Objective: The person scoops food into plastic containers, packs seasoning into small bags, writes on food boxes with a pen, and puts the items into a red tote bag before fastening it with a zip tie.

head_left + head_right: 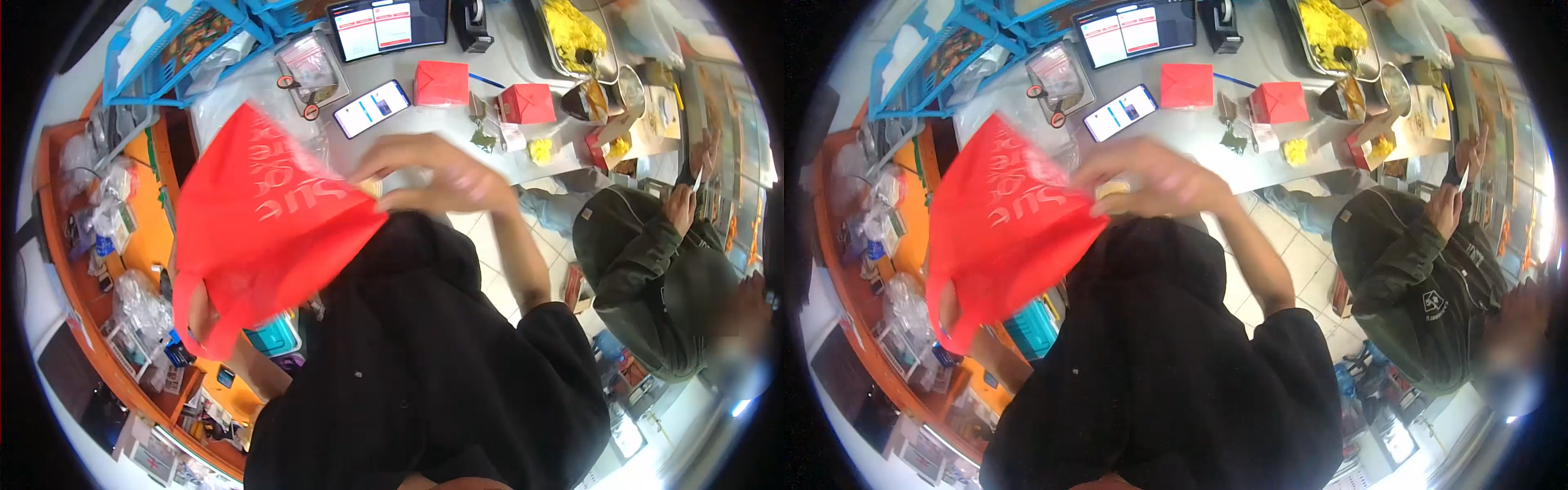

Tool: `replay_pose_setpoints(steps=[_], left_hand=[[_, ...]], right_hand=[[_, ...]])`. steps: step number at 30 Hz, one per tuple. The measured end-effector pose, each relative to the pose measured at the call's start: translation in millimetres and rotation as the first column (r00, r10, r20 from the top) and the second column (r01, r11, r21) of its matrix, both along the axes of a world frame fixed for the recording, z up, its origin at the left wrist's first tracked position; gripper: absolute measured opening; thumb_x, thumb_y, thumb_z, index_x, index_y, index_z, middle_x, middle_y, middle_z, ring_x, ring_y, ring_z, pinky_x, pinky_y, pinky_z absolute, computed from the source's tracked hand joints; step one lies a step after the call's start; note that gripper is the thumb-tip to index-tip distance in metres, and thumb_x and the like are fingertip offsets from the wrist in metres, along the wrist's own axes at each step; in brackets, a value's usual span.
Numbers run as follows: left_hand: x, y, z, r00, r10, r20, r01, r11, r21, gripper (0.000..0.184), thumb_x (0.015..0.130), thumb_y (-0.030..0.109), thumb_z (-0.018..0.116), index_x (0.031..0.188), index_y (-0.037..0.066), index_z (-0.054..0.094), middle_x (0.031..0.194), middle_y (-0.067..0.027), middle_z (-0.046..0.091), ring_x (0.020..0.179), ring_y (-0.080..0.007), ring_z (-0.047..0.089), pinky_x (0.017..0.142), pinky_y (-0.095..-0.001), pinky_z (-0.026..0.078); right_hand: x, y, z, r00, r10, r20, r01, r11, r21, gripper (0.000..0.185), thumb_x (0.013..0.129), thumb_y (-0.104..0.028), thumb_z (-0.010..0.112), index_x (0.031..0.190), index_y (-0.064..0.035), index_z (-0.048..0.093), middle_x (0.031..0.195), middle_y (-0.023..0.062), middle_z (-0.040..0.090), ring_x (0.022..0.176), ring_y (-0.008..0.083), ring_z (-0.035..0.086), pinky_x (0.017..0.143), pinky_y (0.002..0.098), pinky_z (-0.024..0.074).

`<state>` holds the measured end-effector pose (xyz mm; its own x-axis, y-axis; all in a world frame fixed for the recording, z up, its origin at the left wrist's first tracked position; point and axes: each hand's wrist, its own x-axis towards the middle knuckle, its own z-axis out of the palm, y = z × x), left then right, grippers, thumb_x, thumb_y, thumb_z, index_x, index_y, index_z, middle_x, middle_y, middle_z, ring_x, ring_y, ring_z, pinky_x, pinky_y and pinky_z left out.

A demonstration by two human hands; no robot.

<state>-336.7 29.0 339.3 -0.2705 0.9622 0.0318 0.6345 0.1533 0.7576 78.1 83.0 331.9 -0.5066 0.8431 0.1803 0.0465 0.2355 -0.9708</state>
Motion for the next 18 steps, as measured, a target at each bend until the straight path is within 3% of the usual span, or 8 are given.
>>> replay_pose_setpoints(steps=[3,4,5,6,7,11,15,18], left_hand=[[0.6,-10.9,-2.1,0.992,0.125,0.031,-0.127,0.989,0.071,0.034,0.078,-0.001,0.070,0.109,0.003,0.055,0.092,-0.0038,0.062,0.087,-0.0139,0.061,0.072,-0.0264,0.049],[2.1,-10.5,-4.6,0.989,0.141,0.034,-0.144,0.986,0.088,0.034,0.078,-0.001,0.069,0.109,0.003,0.055,0.092,-0.0044,0.062,0.087,-0.0143,0.061,0.072,-0.0267,0.049],[3.7,-7.0,-7.5,0.988,0.148,0.038,-0.151,0.983,0.103,0.035,0.078,-0.001,0.069,0.110,0.003,0.055,0.093,-0.0049,0.062,0.088,-0.0146,0.061,0.073,-0.0269,0.049],[6.8,-3.4,-11.3,0.988,0.148,0.042,-0.152,0.982,0.114,0.035,0.078,-0.001,0.069,0.110,0.003,0.055,0.094,-0.0054,0.062,0.088,-0.0149,0.061,0.073,-0.0271,0.049],[8.7,-0.3,-12.9,0.989,0.141,0.044,-0.146,0.981,0.126,0.035,0.079,-0.001,0.069,0.111,0.003,0.055,0.094,-0.0060,0.063,0.089,-0.0153,0.062,0.073,-0.0274,0.049],[20.3,-3.1,-12.3,0.988,0.138,0.071,-0.148,0.975,0.166,0.036,0.079,-0.001,0.068,0.113,0.004,0.055,0.097,-0.0081,0.064,0.091,-0.0167,0.063,0.074,-0.0283,0.050],[21.8,4.7,-13.5,0.987,0.121,0.106,-0.141,0.969,0.202,0.038,0.079,-0.001,0.067,0.115,0.004,0.055,0.099,-0.0102,0.065,0.093,-0.0180,0.064,0.075,-0.0292,0.051],[20.9,13.9,-16.2,0.991,0.074,0.113,-0.098,0.971,0.216,0.039,0.080,-0.001,0.066,0.117,0.004,0.056,0.101,-0.0118,0.065,0.094,-0.0191,0.065,0.076,-0.0300,0.051]], right_hand=[[115.6,18.0,-50.8,0.832,-0.328,0.447,0.370,0.929,-0.007,0.049,0.071,-0.004,0.082,0.117,-0.0060,0.064,0.119,0.0087,0.065,0.106,0.0210,0.064,0.093,0.0326,0.0513],[158.9,28.6,-60.0,0.626,-0.444,0.640,0.382,0.891,0.245,0.076,0.060,-0.010,0.089,0.129,-0.0169,0.059,0.139,0.0108,0.052,0.122,0.0304,0.055,0.103,0.0436,0.0445],[191.1,25.2,-80.7,0.074,-0.527,0.847,0.195,0.840,0.506,0.113,0.046,-0.018,0.094,0.145,-0.0328,0.042,0.157,0.0117,0.027,0.141,0.0401,0.030,0.113,0.0564,0.0280],[223.9,31.6,-112.7,0.007,-0.376,0.926,0.164,0.914,0.370,0.139,0.038,-0.022,0.096,0.152,-0.0433,0.020,0.164,0.0098,0.001,0.147,0.0442,0.006,0.115,0.0636,0.0130],[229.8,35.0,-124.7,-0.232,-0.210,0.950,0.074,0.970,0.232,0.141,0.040,-0.029,0.096,0.154,-0.0417,0.013,0.163,0.0142,0.007,0.147,0.0449,0.011,0.114,0.0645,0.0147],[271.5,49.2,-168.7,0.220,-0.310,0.925,-0.058,0.942,0.330,0.086,0.064,-0.026,0.083,0.139,-0.0161,0.040,0.127,0.0091,0.054,0.128,0.0314,0.047,0.114,0.0625,0.0170],[270.6,59.7,-123.1,0.237,-0.395,0.888,0.113,0.919,0.378,0.078,0.056,-0.018,0.086,0.124,-0.0103,0.049,0.117,0.0133,0.058,0.108,0.0372,0.056,0.092,0.0450,0.0468],[291.6,53.0,-81.7,0.630,-0.514,0.582,0.338,0.856,0.390,0.080,0.074,-0.016,0.082,0.140,-0.0066,0.038,0.133,0.0140,0.051,0.122,0.0277,0.051,0.103,0.0395,0.0418]])
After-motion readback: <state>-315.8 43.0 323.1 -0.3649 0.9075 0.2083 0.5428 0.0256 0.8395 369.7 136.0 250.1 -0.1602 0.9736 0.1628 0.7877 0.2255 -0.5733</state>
